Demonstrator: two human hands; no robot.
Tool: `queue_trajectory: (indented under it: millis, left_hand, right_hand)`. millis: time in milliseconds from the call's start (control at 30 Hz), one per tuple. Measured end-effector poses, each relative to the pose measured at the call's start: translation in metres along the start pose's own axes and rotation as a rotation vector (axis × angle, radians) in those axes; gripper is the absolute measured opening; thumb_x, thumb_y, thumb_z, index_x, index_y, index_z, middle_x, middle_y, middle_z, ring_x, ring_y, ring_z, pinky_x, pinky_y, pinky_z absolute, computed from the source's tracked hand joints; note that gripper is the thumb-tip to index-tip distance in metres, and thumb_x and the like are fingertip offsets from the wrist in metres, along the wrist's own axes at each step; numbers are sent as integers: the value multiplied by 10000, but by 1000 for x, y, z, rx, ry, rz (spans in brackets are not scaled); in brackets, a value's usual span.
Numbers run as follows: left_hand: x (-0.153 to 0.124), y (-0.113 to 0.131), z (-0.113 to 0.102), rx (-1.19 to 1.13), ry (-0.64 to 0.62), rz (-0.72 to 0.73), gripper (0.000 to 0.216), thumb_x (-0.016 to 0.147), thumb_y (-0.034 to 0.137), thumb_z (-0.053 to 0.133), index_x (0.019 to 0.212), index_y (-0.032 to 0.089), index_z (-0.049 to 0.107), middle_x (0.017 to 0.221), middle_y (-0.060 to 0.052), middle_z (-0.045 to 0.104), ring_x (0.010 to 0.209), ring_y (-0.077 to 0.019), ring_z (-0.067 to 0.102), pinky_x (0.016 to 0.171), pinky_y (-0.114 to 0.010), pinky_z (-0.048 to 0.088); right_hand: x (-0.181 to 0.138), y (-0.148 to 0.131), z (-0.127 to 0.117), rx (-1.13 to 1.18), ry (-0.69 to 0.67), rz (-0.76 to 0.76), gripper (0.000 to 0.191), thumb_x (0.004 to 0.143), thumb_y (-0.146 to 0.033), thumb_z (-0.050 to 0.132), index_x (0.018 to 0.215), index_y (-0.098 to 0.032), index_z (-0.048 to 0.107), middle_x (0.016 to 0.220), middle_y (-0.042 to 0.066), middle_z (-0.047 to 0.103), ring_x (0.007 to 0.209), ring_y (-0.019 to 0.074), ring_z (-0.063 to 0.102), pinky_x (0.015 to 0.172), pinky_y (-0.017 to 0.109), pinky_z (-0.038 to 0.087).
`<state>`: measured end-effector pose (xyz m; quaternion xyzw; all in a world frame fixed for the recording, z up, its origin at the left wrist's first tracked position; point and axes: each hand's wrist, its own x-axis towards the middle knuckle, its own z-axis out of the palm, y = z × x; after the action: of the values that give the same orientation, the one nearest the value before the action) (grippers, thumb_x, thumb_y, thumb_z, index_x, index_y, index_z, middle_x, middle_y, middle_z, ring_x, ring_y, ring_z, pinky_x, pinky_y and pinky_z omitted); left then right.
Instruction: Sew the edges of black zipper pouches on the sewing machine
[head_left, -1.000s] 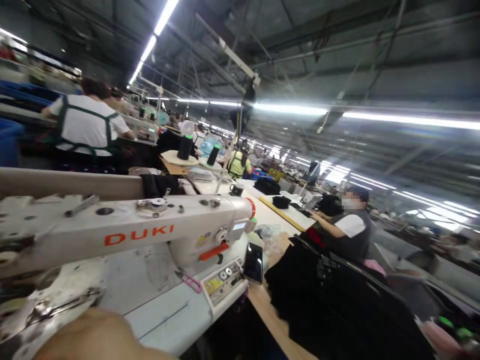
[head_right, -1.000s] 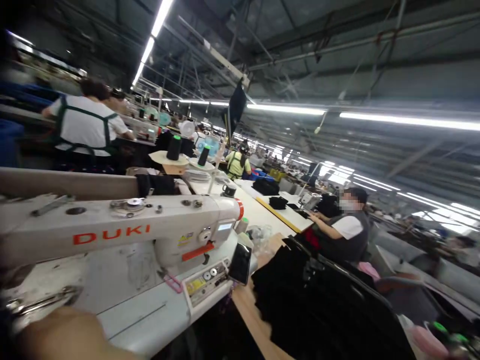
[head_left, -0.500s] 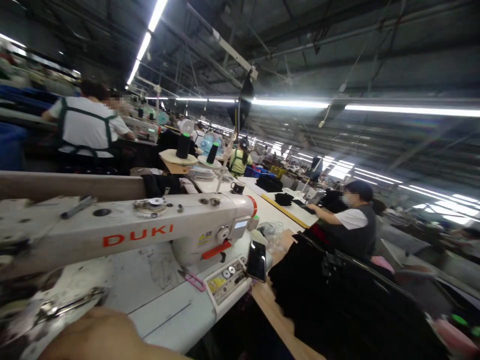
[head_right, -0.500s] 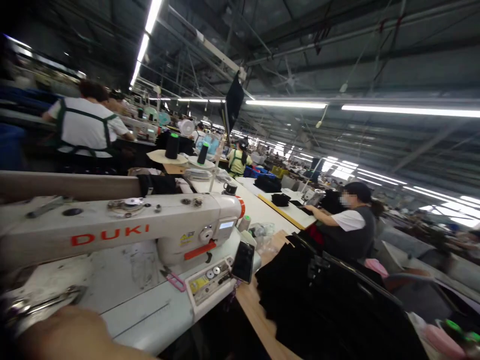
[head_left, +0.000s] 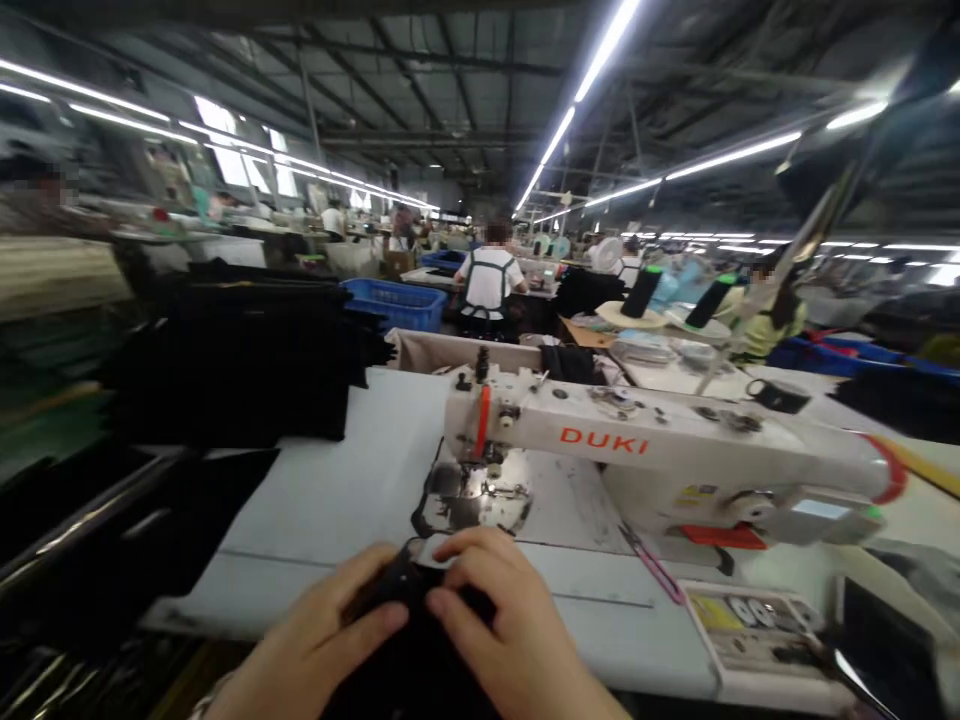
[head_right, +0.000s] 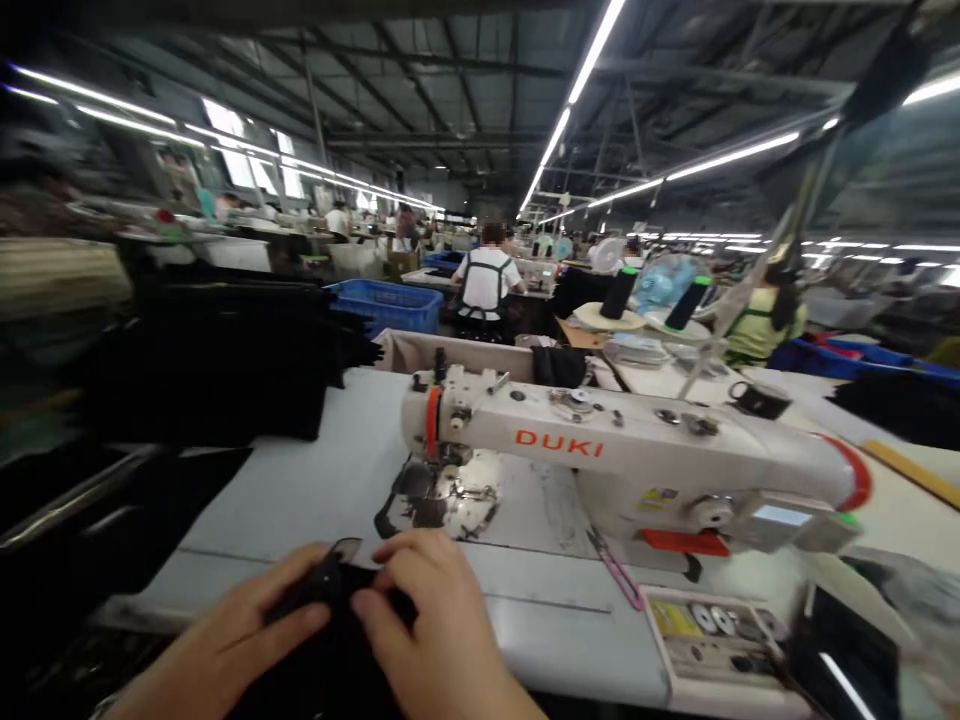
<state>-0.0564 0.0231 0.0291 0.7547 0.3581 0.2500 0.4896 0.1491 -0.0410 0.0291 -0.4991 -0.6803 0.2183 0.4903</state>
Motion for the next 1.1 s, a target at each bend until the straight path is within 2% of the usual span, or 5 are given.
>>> queue_trajectory:
  millis: [100, 167, 400, 633, 1100]
  left_hand:
    - [6, 6, 11, -147, -60, -38, 300, 921, 457, 574, 999, 178, 653, 942, -35, 644, 922, -219, 600, 838, -294, 482]
    - [11, 8, 18, -291, -23, -84, 280, 890, 420, 630, 1019, 173, 654, 959, -41, 660, 950, -225, 608, 859, -291, 476]
    - [3, 5, 24, -625, 76, -180, 319, 816, 367, 749, 1054, 173, 664, 997, -56, 669, 970, -214, 606, 859, -272, 485]
    - [0, 6, 30, -623, 131, -183, 225, 826, 328, 745, 991, 183, 696, 933, -38, 657, 885, -176, 577, 806, -234, 483]
    - [-3, 13, 27, -469, 181, -174, 177, 850, 339, 694, 864, 163, 683, 836, -17, 592, 776, -141, 529, 720, -211, 453]
  right_hand:
    - [-6, 8, -10, -6, -91, 48, 90, 836, -180, 693, 831, -222, 614, 1140, 14, 631, 1067, 180, 583, 940, 299, 450]
    - [-10, 10, -13, -30, -121, 63, 55, 864, -206, 668, 857, -230, 620, 1062, 8, 656, 994, 178, 601, 885, 294, 465]
    - [-11, 2, -14, -47, -81, 66, 81, 911, -201, 573, 873, -237, 634, 989, 0, 673, 920, 160, 622, 827, 269, 481]
    - [-14, -2, -11, -38, -7, 155, 101, 888, -243, 600, 788, -239, 616, 910, -21, 679, 842, 153, 637, 775, 262, 485]
    - [-13, -13, -11, -30, -47, 276, 119, 835, -223, 611, 721, -221, 577, 874, -10, 676, 809, 165, 636, 739, 279, 492]
